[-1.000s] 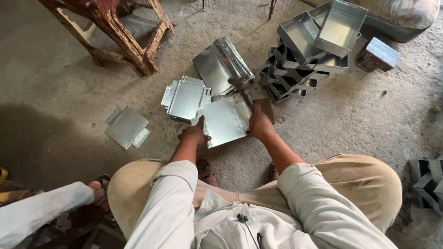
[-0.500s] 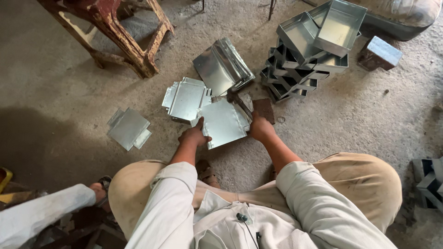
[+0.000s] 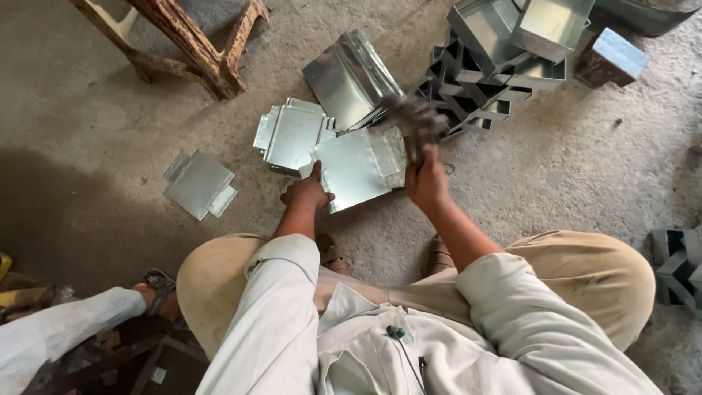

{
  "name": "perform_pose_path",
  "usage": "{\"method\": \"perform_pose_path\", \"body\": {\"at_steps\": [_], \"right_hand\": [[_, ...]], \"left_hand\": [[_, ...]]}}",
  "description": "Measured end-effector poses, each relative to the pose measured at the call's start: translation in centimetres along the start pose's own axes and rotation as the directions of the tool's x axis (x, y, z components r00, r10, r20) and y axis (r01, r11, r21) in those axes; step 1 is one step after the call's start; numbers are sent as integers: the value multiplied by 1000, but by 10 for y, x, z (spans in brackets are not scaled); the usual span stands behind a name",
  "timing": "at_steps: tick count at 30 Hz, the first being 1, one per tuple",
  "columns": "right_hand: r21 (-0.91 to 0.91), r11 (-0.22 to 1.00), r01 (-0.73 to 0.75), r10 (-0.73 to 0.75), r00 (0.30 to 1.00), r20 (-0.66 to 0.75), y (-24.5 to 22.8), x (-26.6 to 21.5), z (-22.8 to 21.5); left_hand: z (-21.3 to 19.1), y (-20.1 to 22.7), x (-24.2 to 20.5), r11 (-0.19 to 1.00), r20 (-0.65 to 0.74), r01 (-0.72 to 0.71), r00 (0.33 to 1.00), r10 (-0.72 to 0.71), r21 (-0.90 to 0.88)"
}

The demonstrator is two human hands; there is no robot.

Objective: The person sits on the floor and uses a hammer to strike the edges of rectangular metal sheets placed on a wooden block. They repeatedly pick up sheets from a pile, position them, and hammer them before moving them to a finished stack.

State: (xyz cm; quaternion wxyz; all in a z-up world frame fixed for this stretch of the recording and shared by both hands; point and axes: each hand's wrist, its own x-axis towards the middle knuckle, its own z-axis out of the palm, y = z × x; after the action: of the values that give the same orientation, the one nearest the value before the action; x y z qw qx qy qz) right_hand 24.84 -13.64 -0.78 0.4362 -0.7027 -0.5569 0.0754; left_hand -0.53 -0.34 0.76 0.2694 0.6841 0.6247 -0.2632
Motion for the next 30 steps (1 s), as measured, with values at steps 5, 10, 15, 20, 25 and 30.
{"method": "perform_pose_path", "body": {"at_steps": [5, 10, 15, 20, 25, 30], "right_hand": [[-323, 920, -223, 334, 878, 344, 5, -16, 6], [-83, 981, -173, 187, 957, 221, 3, -20, 2], [-292, 926, -238, 325, 897, 300, 15, -36, 0], [-318, 913, -255, 352, 887, 298, 9, -36, -9], [-436, 861, -261, 444, 805, 395, 25, -37, 2], [-440, 840, -317, 501, 763, 408, 53, -47, 9]], "left_hand": [[-2, 4, -4, 1000, 0, -6, 1000, 6, 31], [1, 3, -4, 1000, -36, 4, 999, -5, -7], [-1, 8, 4, 998, -15, 58, 998, -58, -6], [-2, 6, 19, 987, -141, 72, 986, -92, -141], [-4, 2, 19, 974, -164, 105, 977, -139, -200], [-3, 1, 16, 963, -223, 91, 963, -150, -253]]}}
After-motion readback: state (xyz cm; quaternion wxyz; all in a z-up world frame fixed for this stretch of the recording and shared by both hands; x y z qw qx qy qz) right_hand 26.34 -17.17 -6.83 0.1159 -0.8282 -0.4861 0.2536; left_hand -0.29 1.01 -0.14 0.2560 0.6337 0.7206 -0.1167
